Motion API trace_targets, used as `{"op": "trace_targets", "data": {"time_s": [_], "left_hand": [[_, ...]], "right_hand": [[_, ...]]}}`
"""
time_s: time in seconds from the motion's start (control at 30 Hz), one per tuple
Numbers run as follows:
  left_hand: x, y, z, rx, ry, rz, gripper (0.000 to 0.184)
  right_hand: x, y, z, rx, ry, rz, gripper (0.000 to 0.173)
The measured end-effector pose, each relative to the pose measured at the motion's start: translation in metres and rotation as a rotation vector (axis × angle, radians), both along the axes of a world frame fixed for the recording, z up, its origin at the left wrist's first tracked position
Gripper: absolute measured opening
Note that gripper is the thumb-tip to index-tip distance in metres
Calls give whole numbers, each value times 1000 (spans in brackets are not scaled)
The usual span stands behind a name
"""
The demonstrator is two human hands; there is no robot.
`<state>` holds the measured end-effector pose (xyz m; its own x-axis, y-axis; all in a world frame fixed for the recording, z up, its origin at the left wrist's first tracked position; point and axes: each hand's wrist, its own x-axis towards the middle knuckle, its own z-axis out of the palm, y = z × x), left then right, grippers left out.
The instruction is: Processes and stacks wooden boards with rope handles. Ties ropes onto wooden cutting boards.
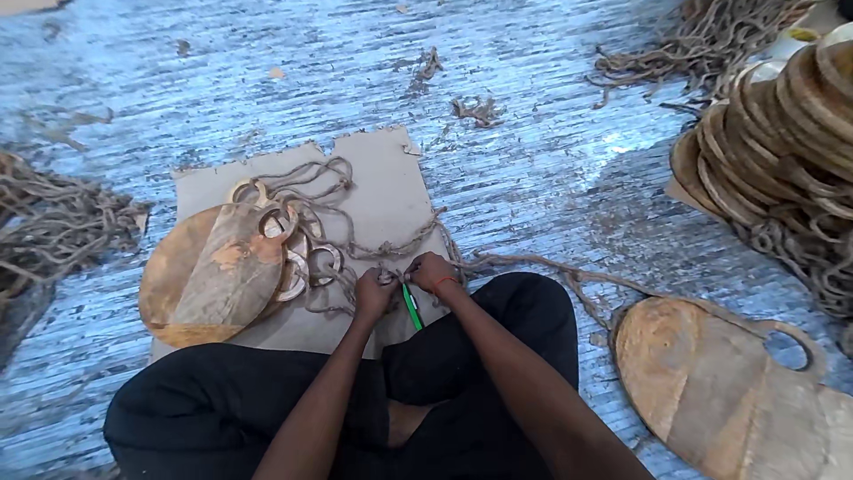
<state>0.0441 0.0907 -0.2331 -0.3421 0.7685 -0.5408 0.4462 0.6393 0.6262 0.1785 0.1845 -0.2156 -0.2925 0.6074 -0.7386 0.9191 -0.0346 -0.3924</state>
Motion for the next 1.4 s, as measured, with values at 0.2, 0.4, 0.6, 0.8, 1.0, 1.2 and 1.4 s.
{"op": "trace_targets", "data": {"time_s": [0.2,0.4,0.6,0.8,1.0,1.2,1.4], "left_hand": [[-1,3,2,15,41,-30,33],[1,1,2,29,78,-15,31],[-2,3,5,4,109,-93,29],[1,7,2,57,164,-63,32],[3,-4,6,50,175,-126,31],[5,7,5,13,246,-156,32],[-10,-3,11,12,144,-36,31]], "right_hand": [[-1,-1,0,4,22,-31,24],[-6,1,0,23,-8,-9,23],[-7,1,3,-8,-17,28,25],[-13,4,5,36,-15,-16,23],[-8,-2,0,11,-31,48,24],[-14,-3,4,63,-41,-8,25],[-6,-11,6,184,71,-88,20]]}}
